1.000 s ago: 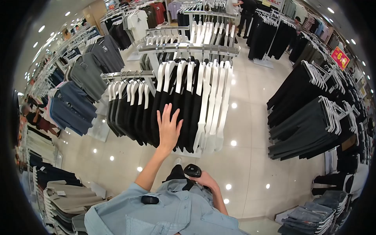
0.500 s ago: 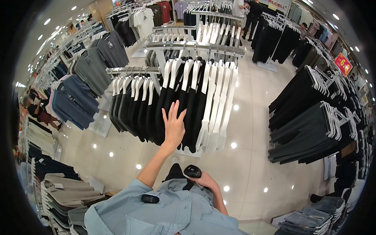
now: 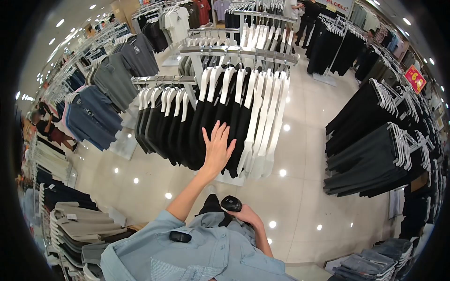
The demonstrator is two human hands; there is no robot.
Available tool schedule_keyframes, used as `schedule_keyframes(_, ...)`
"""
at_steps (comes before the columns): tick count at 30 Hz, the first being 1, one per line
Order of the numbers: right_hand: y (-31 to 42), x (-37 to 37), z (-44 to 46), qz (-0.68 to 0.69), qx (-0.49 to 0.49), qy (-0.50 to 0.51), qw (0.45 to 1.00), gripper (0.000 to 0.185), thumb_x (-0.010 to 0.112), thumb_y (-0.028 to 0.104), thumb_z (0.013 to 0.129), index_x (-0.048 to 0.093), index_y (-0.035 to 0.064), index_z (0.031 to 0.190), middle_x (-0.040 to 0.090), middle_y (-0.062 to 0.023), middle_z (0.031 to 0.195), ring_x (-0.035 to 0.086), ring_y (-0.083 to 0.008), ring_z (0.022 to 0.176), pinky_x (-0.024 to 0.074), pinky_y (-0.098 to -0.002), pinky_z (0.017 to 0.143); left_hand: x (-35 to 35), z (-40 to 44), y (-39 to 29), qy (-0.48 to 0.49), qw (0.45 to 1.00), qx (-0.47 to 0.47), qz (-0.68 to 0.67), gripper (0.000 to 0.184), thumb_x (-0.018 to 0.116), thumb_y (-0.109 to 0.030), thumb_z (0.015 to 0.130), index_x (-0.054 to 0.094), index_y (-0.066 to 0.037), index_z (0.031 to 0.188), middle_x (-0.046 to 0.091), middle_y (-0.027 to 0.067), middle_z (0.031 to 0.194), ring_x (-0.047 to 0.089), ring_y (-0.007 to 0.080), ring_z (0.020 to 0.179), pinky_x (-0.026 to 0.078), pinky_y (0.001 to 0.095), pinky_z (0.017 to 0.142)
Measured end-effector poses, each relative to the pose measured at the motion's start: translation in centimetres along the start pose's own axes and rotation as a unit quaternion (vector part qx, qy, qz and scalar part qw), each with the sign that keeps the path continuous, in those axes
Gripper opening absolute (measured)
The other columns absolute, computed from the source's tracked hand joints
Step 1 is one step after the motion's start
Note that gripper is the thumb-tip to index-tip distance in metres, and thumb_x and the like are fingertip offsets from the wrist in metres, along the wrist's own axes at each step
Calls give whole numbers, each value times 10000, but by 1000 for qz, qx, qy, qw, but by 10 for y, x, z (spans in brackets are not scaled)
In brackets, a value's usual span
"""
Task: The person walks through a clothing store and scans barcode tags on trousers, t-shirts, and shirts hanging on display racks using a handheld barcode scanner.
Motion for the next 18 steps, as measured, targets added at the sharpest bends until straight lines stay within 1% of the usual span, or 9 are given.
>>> schedule_keyframes(4, 4, 6, 2, 2, -24, 1, 1000, 258, 740, 274, 782, 670, 30, 831, 578, -13, 620, 484, -104, 519, 387, -286, 492, -2, -2, -2, -8, 1000, -10, 3, 452, 630, -204, 919, 523, 36, 1286, 492, 174, 1345, 353, 344, 1370, 165, 628, 1121)
schedule_keyframes(7, 9, 9, 3, -4, -31, 19, 999, 266, 744, 275, 779, 678, 30, 858, 584, -15, 631, 484, -97, 526, 383, -286, 493, -7, -14, 2, -8, 1000, 0, -19, 425, 628, -200, 921, 538, 12, 1278, 495, 181, 1348, 348, 356, 1372, 236, 578, 1118)
schedule_keyframes(8, 9, 12, 5, -7, -31, 26, 999, 266, 744, 275, 779, 678, 30, 858, 584, -15, 631, 484, -97, 526, 383, -286, 493, -11, -22, 3, 0, 999, 6, -33, 398, 622, -177, 921, 548, 10, 1266, 497, 180, 1349, 349, 365, 1371, 301, 534, 1102)
schedule_keyframes(9, 8, 14, 7, -17, -28, 32, 999, 282, 748, 285, 776, 684, 28, 874, 592, -20, 642, 494, -102, 536, 394, -292, 504, -15, -32, 6, 11, 998, -1, -68, 364, 613, -147, 920, 561, 5, 1246, 506, 174, 1343, 374, 355, 1361, 353, 473, 1085)
schedule_keyframes(11, 10, 18, 10, -29, -25, 46, 998, 300, 751, 295, 773, 691, 26, 891, 601, -26, 652, 504, -108, 546, 406, -298, 515, -15, -64, 21, 22, 991, -29, -126, 329, 607, -122, 915, 575, -2, 1220, 533, 176, 1315, 440, 346, 1314, 397, 417, 1053)
schedule_keyframes(13, 16, 22, 10, -53, -14, 63, 996, 418, 766, 357, 765, 680, -20, 924, 652, -78, 712, 585, -174, 629, 485, -340, 624, -2, -115, 52, 61, 968, -117, -215, 295, 592, -116, 915, 592, 5, 1185, 601, 196, 1216, 550, 350, 1189, 443, 393, 995)
schedule_keyframes(15, 14, 30, 14, -66, -23, 80, 994, 420, 764, 364, 762, 680, -17, 917, 653, -82, 707, 595, -179, 626, 486, -343, 617, 0, -175, 90, 151, 933, -222, -240, 282, 574, -148, 923, 610, 20, 1145, 646, 210, 1110, 613, 363, 1065, 482, 399, 924)
schedule_keyframes(17, 17, 36, 19, -80, -35, 100, 991, 421, 763, 372, 760, 680, -13, 911, 654, -86, 702, 605, -185, 623, 488, -346, 610, -14, -230, 123, 286, 892, -307, -167, 303, 579, -203, 920, 626, 24, 1114, 666, 221, 1039, 636, 362, 1015, 503, 396, 873)
schedule_keyframes(18, 21, 39, 20, -90, -29, 107, 990, 426, 762, 379, 759, 682, -10, 912, 655, -89, 700, 611, -186, 623, 489, -346, 610, -18, -266, 144, 337, 868, -334, -147, 338, 579, -254, 910, 636, 13, 1109, 662, 233, 1064, 636, 373, 1014, 505, 411, 872)
Point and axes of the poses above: each hand's wrist, its own z-axis towards the middle knuckle, its own x-axis out of the palm, y = z × x, the point moved 4 cm from there along z, towards the middle knuckle
